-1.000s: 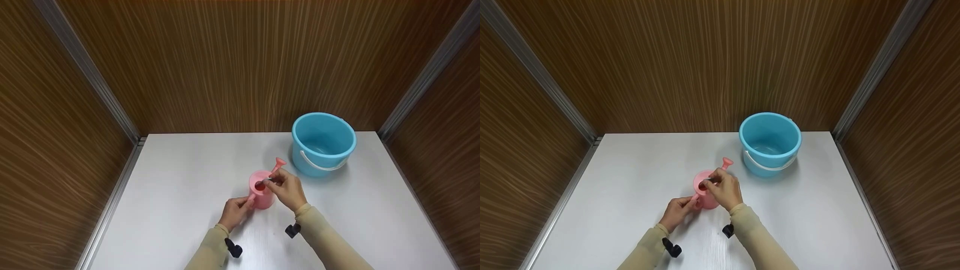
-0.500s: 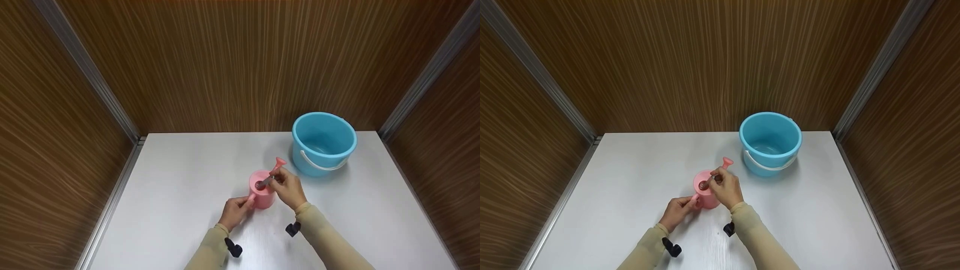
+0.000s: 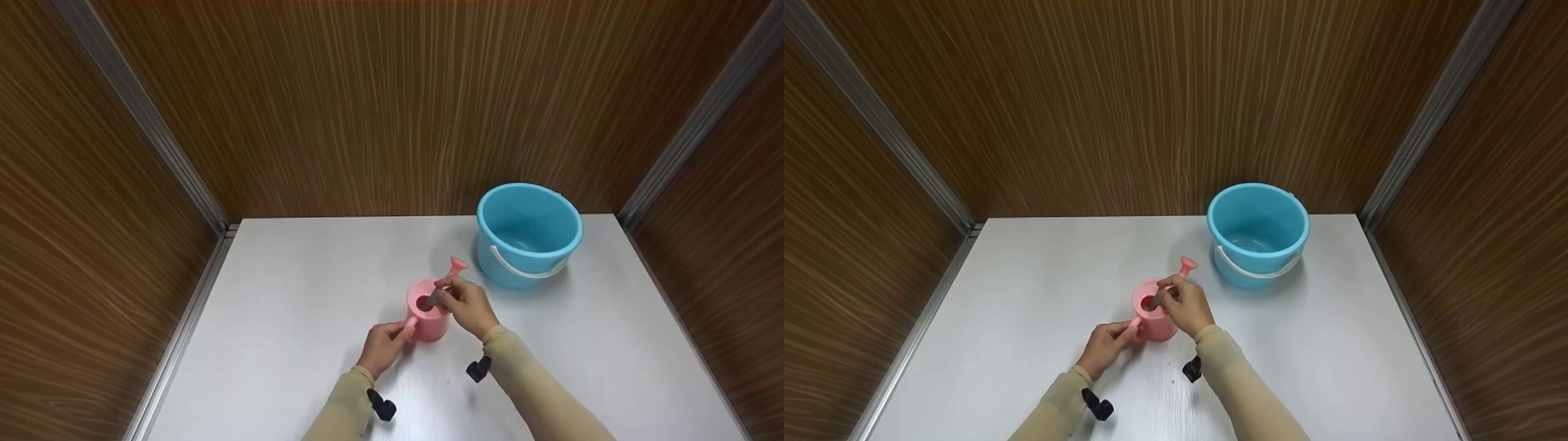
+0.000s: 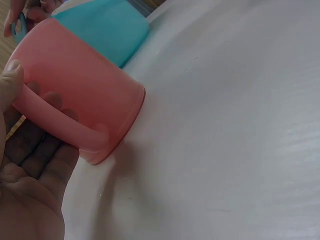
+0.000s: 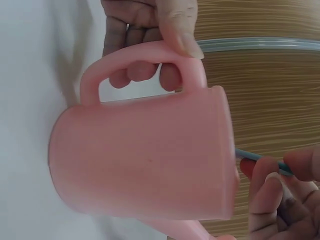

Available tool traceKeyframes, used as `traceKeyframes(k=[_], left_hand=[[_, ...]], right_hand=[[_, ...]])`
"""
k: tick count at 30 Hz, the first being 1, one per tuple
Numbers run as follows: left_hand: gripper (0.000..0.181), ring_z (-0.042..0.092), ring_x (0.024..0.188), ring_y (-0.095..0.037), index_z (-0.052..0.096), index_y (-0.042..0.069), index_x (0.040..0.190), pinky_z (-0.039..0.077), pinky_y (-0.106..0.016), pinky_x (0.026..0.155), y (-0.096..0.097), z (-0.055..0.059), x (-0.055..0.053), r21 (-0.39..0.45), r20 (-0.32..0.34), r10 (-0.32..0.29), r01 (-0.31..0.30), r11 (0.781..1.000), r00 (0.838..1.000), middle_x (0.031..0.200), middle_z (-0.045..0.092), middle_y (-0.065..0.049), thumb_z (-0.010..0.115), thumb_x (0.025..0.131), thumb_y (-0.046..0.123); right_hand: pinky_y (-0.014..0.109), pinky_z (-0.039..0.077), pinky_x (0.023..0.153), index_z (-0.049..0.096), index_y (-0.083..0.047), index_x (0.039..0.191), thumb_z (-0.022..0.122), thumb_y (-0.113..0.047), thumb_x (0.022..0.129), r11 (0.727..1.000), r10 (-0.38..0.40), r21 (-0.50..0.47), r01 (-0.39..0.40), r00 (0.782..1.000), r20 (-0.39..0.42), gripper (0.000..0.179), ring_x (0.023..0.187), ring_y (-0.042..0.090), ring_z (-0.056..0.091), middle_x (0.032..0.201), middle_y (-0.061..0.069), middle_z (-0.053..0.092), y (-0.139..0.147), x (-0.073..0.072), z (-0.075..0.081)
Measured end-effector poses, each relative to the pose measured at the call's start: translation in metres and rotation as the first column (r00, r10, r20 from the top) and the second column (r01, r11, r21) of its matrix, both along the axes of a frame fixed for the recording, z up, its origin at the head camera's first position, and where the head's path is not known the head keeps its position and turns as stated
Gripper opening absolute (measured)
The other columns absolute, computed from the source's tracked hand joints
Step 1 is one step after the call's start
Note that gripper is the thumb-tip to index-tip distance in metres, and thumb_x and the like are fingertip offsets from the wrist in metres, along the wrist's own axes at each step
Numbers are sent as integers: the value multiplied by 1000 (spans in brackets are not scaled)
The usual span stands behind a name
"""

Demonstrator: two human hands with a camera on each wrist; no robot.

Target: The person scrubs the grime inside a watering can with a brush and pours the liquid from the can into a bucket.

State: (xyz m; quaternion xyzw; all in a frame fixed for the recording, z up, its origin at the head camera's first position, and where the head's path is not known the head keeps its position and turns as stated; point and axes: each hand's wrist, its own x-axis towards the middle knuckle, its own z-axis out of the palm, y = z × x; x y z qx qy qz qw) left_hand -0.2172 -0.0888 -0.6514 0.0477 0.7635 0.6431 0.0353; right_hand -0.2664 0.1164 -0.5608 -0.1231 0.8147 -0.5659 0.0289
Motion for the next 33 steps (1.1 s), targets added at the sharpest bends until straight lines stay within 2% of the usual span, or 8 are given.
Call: traceKeyframes(k=[3,6,10,16,19,23,29,33], left_hand=[[23,66,96,-36,72,6,111,53,-25,76,2,1,0,11,0,4,-4,1000,1000,101,71,-16,64,94,20],[23,65,96,-41,72,3,110,52,-24,75,3,2,1,14,0,10,-10,1000,1000,101,70,-20,63,95,17],[23,66,96,-34,74,9,108,52,-23,76,2,1,1,12,4,14,-14,1000,1000,100,72,-15,65,93,24],[25,67,89,-20,76,16,106,53,-26,76,-1,-3,-1,-1,-5,12,-12,1000,1000,96,73,-8,67,91,34],[26,67,88,-19,75,15,106,53,-26,76,-1,-3,-1,5,-15,11,-11,1000,1000,96,73,-7,67,90,33],[24,68,90,-24,75,12,107,53,-25,75,0,-3,-1,25,-26,11,-10,1000,1000,96,73,-10,68,91,29],[24,67,88,-21,75,15,108,52,-26,75,-1,-2,0,12,-3,13,-13,1000,1000,97,73,-9,67,91,30],[26,64,87,-14,74,19,109,52,-26,77,-2,-1,0,-12,33,9,-9,1000,999,97,72,-6,67,90,35]], right_hand=[[29,55,69,67,-5,111,63,-9,93,1000,11,1,-11,1000,21,19,73,22,62,83,6,66,0,-1,-2],[32,56,73,67,-6,112,63,-10,94,1000,16,-12,-15,998,59,19,77,24,61,87,9,66,0,-2,-2],[41,55,79,64,-2,116,61,-9,95,999,33,-41,-29,994,102,22,83,31,62,93,19,65,0,-1,2],[48,53,84,58,8,120,55,-3,97,993,69,-104,-56,989,132,25,90,43,60,102,31,60,1,6,25],[46,54,81,58,9,119,54,-2,97,991,73,-120,-60,992,107,24,88,41,59,101,30,60,4,6,31],[40,54,77,62,4,116,55,-5,98,992,45,-124,-34,995,86,21,86,34,58,103,24,62,9,-1,25],[28,52,71,64,-1,114,55,-4,97,981,17,-193,-8,999,43,19,80,25,57,137,15,53,14,-9,23],[27,52,70,62,1,116,56,-5,97,980,22,-198,-14,999,37,21,76,23,56,138,14,52,16,-9,25]])
